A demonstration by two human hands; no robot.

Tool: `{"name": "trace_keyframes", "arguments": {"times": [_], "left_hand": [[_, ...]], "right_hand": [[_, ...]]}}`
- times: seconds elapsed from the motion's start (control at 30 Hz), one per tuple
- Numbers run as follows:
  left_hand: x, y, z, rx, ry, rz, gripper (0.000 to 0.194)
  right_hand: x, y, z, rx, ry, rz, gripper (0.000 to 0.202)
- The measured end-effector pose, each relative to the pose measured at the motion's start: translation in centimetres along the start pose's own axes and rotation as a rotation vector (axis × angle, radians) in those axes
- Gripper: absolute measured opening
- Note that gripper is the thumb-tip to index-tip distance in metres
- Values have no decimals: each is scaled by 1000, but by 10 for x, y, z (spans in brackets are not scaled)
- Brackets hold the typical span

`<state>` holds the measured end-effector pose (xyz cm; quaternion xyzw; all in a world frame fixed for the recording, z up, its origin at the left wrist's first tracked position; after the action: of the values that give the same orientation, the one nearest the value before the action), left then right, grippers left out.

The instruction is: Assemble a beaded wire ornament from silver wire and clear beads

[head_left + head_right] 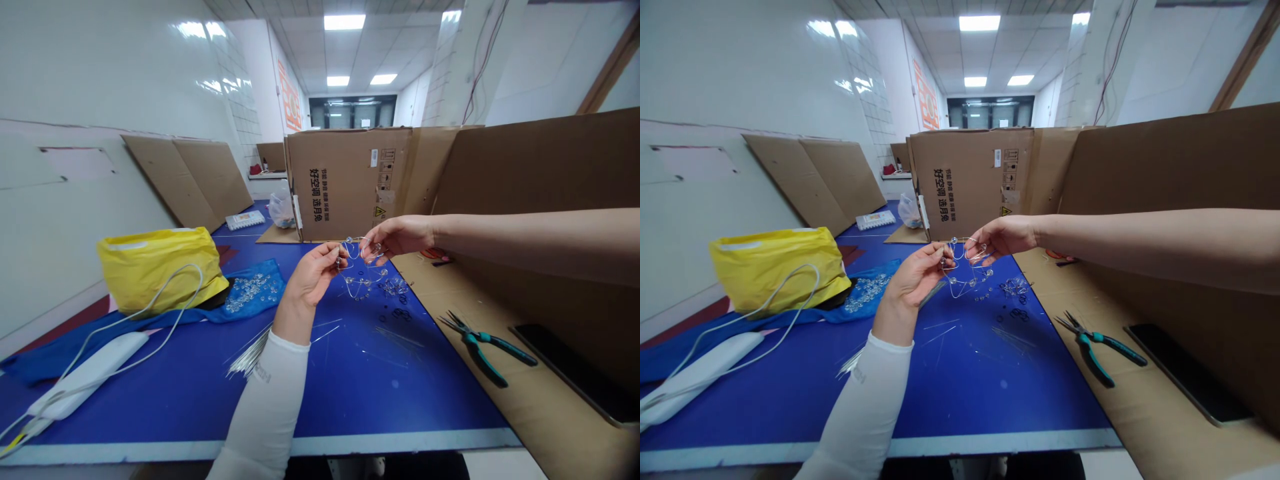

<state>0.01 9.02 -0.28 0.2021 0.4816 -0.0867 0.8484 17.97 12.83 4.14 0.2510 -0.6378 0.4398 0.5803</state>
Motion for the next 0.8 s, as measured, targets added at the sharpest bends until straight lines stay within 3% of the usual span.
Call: {"name": "trace_keyframes", "arguments": {"times": [0.27,0.5,0.8], "left_hand": [[0,0,0,0,4,-4,7],[0,0,-1,-10,-5,-7,5],[0,0,-2,-5,-9,-2,5]], "right_hand": [[0,2,0,-50,20,47,16],[7,10,0,-100,-13,74,28],[7,6,-1,-54,-5,68,17]]}}
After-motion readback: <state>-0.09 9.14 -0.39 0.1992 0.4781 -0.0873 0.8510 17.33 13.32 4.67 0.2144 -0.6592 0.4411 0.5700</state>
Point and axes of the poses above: each hand's wrist, its own y-axis towards the middle knuckle, its own z-axis out of the palm, x = y × z, the point moved 5 cm from there along y, towards the middle knuckle, and after that the axes turned 3 degrees about x, right-handed, at the moved point
